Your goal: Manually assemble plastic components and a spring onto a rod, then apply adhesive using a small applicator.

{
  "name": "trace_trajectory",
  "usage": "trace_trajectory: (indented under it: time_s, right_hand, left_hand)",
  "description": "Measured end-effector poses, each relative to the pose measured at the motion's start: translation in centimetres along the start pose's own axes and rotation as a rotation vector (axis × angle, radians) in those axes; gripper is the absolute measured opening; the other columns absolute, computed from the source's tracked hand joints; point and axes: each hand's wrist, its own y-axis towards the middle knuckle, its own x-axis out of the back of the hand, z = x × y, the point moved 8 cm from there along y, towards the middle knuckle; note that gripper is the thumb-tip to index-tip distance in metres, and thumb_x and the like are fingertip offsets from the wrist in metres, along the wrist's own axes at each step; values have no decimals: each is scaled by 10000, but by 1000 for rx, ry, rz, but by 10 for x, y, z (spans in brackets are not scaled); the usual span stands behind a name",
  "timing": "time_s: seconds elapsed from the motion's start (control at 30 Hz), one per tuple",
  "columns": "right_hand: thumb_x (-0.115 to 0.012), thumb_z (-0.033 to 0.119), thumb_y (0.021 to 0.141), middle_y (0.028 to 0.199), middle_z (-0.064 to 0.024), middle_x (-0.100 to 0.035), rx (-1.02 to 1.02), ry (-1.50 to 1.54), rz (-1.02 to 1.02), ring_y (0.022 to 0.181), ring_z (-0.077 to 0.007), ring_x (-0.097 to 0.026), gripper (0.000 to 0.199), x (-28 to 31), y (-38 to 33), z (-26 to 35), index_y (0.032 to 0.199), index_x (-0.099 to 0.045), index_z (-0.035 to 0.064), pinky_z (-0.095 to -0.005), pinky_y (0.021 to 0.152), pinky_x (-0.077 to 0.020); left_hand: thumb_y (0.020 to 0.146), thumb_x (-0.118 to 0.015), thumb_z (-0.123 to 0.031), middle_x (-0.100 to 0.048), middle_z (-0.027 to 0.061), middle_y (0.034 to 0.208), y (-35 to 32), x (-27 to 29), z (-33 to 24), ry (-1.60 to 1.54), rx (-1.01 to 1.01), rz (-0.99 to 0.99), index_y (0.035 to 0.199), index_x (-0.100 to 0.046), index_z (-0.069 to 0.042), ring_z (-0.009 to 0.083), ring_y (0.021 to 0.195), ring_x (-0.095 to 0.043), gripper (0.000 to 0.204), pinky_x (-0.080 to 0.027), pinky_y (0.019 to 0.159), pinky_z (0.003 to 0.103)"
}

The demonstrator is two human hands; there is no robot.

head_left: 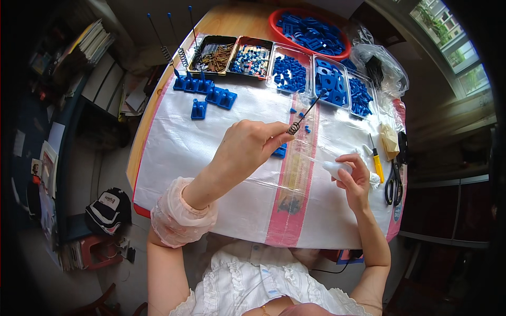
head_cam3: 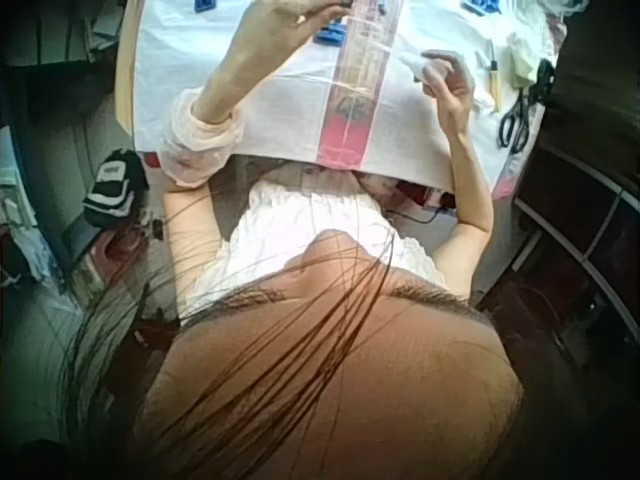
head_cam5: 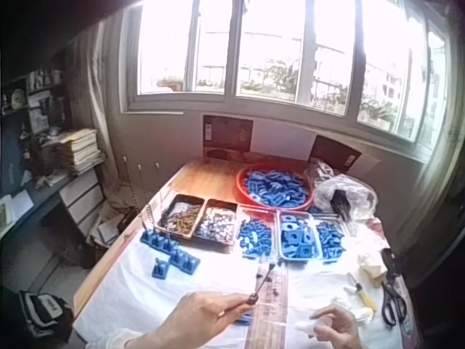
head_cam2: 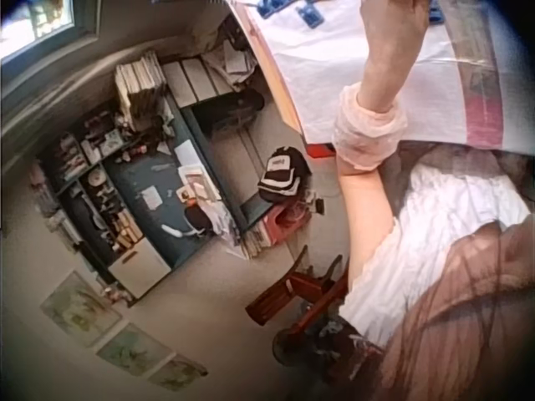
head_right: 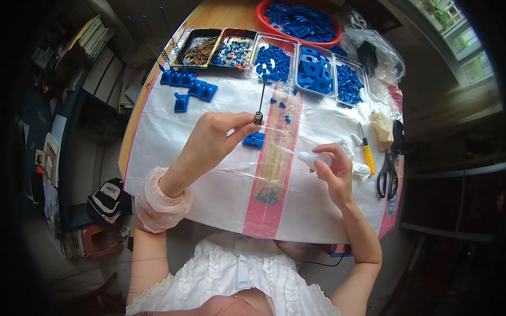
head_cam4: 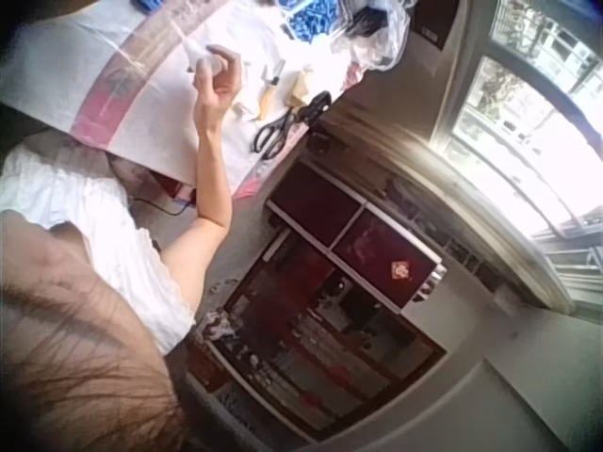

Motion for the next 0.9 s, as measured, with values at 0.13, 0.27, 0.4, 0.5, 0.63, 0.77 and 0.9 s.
trace_trajectory:
  time_s: [0.13, 0.27, 0.4, 0.5, 0.63, 0.77, 0.9]
  right_hand:
    - [-691, 116, 975, 1096, -82, -685, 37, -67, -20, 854, -111, -656, 263, 1, -4, -3, 1219, -641, 32, -239, 680, -478]
    - [-681, 87, 969, 1103, -83, -677, 41, -63, -44, 849, -113, -645, 256, 0, -4, -6, 1214, -642, 22, -253, 707, -487]
    - [-675, 71, 968, 1116, -83, -666, 16, -59, -35, 855, -107, -641, 255, 1, -4, -9, 1215, -646, 14, -249, 711, -499]
    - [-676, 75, 970, 1122, -87, -670, 35, -66, -32, 844, -102, -638, 256, 1, -2, -11, 1217, -648, 16, -245, 713, -506]
    - [-676, 75, 970, 1129, -86, -675, 49, -67, -31, 842, -101, -638, 250, 0, 0, -10, 1212, -652, 14, -247, 713, -511]
    - [-674, 67, 970, 1145, -74, -661, 4, -65, -23, 876, -102, -638, 242, 3, -2, -10, 1203, -654, 7, -250, 720, -520]
    - [-676, 71, 969, 1145, -74, -665, 16, -69, -30, 864, -106, -647, 239, 2, -1, -10, 1199, -656, 10, -242, 708, -513]
  left_hand:
    - [982, -737, -175, -751, 185, 863, 0, 1, -2, 33, 8, 28, 1062, -758, 14, 297, 692, -711, 207, -518, 634, 364]
    - [980, -740, -182, -746, 184, 854, 0, 0, -1, 13, 24, 39, 1071, -761, 13, 298, 685, -700, 216, -515, 636, 363]
    - [980, -739, -177, -749, 172, 848, 0, 0, -1, 16, 20, 30, 1075, -765, 10, 285, 675, -693, 211, -510, 631, 360]
    - [982, -738, -176, -751, 166, 846, 1, 0, -1, 10, 38, 46, 1072, -768, 7, 277, 670, -690, 207, -507, 627, 357]
    - [985, -734, -179, -749, 163, 844, 1, -1, -1, 11, 41, 51, 1068, -770, 6, 270, 670, -686, 206, -502, 625, 351]
    - [989, -729, -174, -751, 164, 851, 0, 0, -2, 13, 32, 44, 1067, -769, 10, 266, 679, -690, 203, -502, 629, 348]
    - [991, -725, -166, -753, 165, 857, 1, -1, -1, 2, 40, 52, 1073, -768, 10, 264, 683, -692, 199, -505, 633, 346]
